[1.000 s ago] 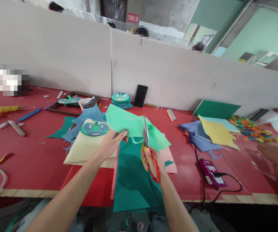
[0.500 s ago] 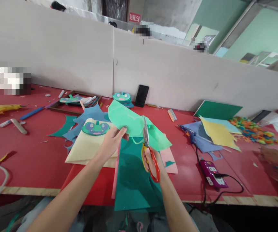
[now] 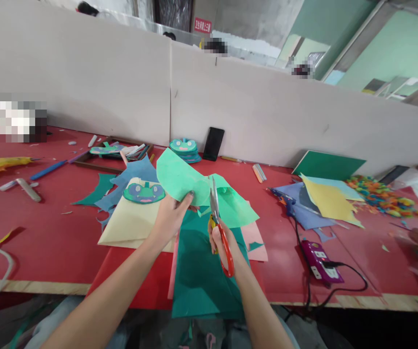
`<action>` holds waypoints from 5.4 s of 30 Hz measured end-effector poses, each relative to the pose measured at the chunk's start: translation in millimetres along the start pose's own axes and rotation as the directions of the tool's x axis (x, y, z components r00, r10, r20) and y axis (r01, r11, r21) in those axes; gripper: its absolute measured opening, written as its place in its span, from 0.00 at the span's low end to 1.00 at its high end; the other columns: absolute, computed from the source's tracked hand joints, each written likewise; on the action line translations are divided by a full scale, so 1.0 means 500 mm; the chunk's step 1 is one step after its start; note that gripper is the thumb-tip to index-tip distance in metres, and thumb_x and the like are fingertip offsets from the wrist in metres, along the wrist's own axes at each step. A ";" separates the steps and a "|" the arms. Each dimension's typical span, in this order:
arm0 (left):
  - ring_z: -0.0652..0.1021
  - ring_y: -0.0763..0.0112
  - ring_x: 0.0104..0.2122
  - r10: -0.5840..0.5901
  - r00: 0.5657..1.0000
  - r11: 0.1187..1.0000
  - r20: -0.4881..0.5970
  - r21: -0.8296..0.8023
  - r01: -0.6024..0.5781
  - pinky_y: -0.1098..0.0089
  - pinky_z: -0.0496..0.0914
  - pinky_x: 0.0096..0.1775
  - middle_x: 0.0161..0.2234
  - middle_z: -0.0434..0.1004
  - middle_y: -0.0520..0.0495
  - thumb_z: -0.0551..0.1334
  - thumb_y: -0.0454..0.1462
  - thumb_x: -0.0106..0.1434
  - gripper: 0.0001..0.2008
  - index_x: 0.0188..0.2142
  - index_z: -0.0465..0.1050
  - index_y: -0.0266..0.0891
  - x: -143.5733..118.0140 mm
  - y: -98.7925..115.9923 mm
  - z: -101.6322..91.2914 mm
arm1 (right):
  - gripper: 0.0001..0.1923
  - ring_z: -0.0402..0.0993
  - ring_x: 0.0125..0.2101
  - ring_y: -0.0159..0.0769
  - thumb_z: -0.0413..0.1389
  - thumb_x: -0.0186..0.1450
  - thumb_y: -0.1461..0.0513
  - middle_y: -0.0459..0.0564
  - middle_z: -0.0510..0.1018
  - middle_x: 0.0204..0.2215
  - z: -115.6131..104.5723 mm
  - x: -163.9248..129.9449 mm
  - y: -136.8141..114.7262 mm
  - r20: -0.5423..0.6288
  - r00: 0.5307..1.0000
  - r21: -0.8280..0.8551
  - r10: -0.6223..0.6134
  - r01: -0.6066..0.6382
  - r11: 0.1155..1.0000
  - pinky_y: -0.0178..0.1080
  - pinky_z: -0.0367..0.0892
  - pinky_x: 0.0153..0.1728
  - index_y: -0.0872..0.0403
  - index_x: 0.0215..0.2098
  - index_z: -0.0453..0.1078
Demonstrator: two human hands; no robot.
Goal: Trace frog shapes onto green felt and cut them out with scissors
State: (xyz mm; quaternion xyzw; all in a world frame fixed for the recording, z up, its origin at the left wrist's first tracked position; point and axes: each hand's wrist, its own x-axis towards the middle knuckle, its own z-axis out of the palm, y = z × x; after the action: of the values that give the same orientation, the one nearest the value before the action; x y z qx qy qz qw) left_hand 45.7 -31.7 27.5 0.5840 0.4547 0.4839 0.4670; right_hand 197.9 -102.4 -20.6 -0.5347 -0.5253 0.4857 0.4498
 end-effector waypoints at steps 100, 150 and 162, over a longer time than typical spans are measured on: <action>0.73 0.70 0.28 0.137 0.983 0.966 0.123 0.203 -0.160 0.72 0.67 0.30 0.26 0.74 0.51 0.54 0.45 0.60 0.14 0.28 0.69 0.38 0.016 0.015 -0.047 | 0.25 0.49 0.10 0.23 0.46 0.59 0.39 0.36 0.54 0.13 -0.010 -0.012 -0.022 0.074 0.997 -0.040 0.005 -0.002 0.999 0.30 0.50 0.10 0.52 0.27 0.55; 0.78 0.66 0.28 0.031 0.978 0.993 0.206 0.110 -0.054 0.67 0.71 0.33 0.30 0.78 0.48 0.56 0.44 0.59 0.12 0.31 0.70 0.37 0.000 0.029 -0.030 | 0.24 0.49 0.14 0.24 0.44 0.61 0.40 0.38 0.55 0.15 -0.018 -0.007 -0.009 0.142 0.987 -0.118 -0.073 0.090 0.989 0.32 0.49 0.14 0.53 0.30 0.57; 0.71 0.73 0.25 0.094 0.992 0.973 0.079 0.205 -0.109 0.74 0.65 0.27 0.26 0.72 0.52 0.56 0.44 0.58 0.12 0.27 0.68 0.37 0.002 0.022 -0.033 | 0.25 0.49 0.13 0.22 0.45 0.60 0.40 0.38 0.55 0.17 -0.016 -0.010 -0.008 0.160 0.986 -0.090 -0.043 0.058 0.994 0.30 0.50 0.13 0.53 0.30 0.57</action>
State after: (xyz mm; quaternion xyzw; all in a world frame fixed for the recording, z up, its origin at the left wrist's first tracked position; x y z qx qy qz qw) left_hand 30.2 -30.7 40.2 0.6685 0.4564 0.4363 0.3930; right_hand 205.2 -107.1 -15.5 -0.5015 -0.5950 0.4897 0.3932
